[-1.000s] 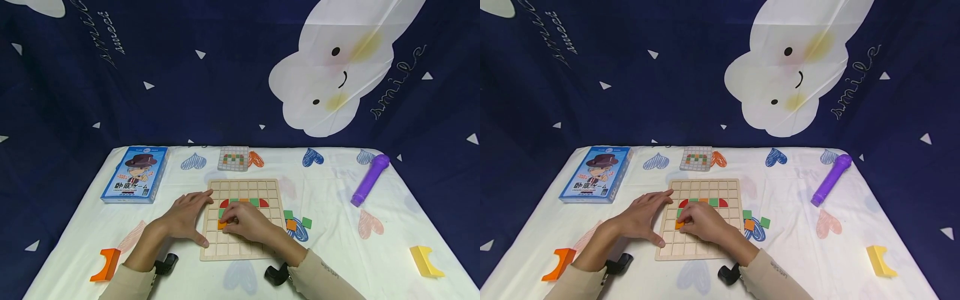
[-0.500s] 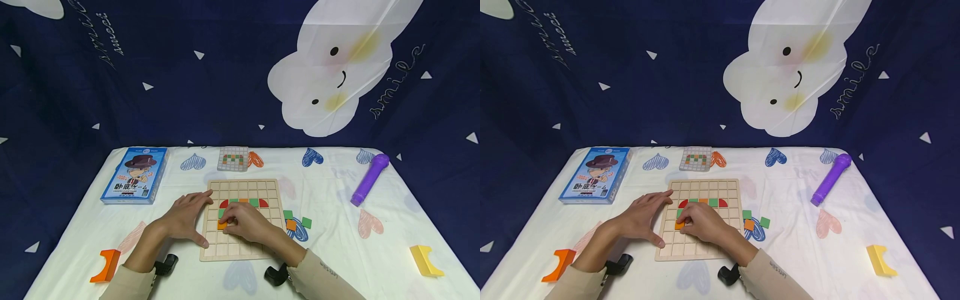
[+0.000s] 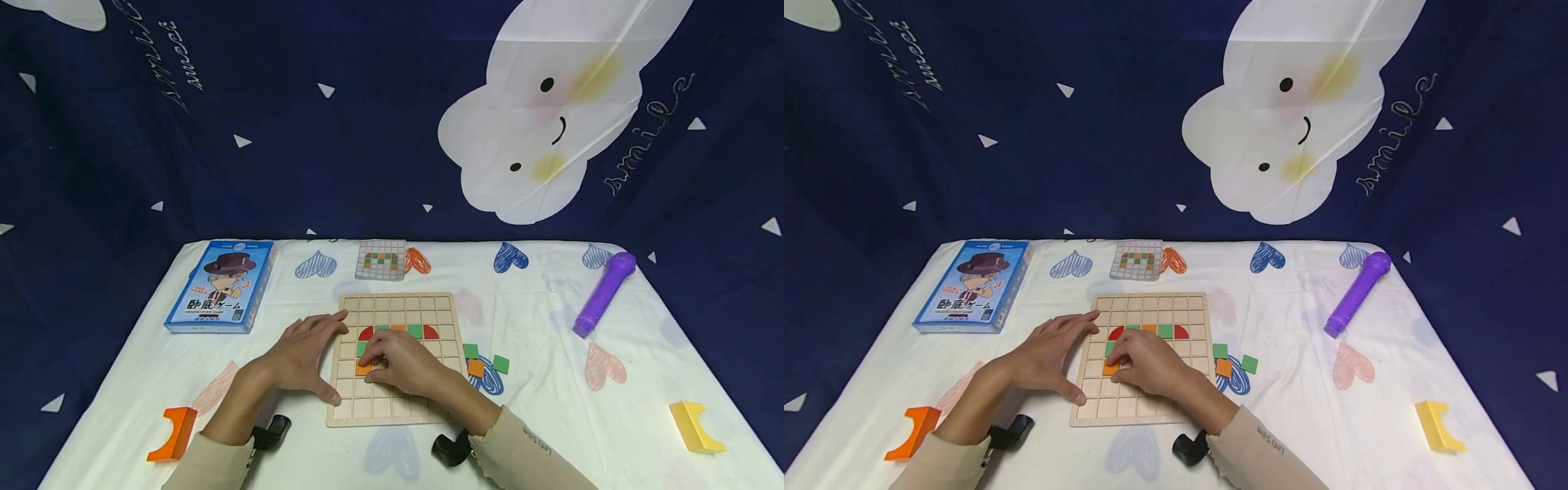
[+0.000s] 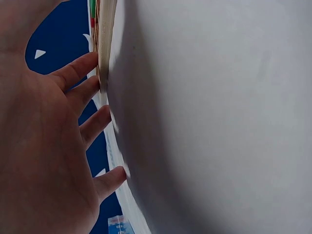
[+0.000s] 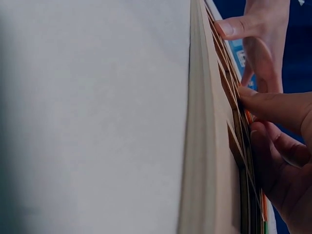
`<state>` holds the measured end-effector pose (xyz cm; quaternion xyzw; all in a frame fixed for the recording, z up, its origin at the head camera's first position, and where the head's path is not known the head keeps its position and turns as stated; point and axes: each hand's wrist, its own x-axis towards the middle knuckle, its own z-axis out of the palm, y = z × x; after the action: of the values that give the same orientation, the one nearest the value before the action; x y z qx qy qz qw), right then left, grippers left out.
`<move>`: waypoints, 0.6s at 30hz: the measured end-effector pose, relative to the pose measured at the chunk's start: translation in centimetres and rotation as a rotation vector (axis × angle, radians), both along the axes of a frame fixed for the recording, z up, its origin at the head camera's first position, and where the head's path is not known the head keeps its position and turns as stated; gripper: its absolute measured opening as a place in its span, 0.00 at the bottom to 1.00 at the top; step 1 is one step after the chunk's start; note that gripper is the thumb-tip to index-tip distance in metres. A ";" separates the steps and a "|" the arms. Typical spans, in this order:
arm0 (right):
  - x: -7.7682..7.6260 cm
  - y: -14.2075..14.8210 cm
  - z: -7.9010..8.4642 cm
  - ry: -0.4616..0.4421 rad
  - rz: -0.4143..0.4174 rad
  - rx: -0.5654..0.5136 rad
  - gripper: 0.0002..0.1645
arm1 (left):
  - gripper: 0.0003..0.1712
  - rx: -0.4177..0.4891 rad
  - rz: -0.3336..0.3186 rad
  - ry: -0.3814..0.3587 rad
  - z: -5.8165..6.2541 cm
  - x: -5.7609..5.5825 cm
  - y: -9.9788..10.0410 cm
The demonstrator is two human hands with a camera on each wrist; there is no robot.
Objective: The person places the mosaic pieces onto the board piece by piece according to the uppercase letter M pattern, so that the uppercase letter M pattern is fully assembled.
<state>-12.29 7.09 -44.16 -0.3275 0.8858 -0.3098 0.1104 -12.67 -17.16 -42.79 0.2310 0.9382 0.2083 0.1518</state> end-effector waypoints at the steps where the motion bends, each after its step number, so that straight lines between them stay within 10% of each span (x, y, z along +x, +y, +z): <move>1: 0.0 0.0 0.0 0.002 0.001 0.000 0.12 | 0.65 0.001 -0.001 0.000 0.0 0.0 0.0; 18: -0.1 0.8 0.4 -0.080 0.014 -0.095 0.17 | 0.68 -0.002 -0.001 -0.003 -0.2 -0.2 0.0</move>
<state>-12.36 7.89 -43.73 -0.3260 0.8625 -0.3638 0.1322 -12.91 -17.19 -42.96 0.2311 0.9380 0.2078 0.1537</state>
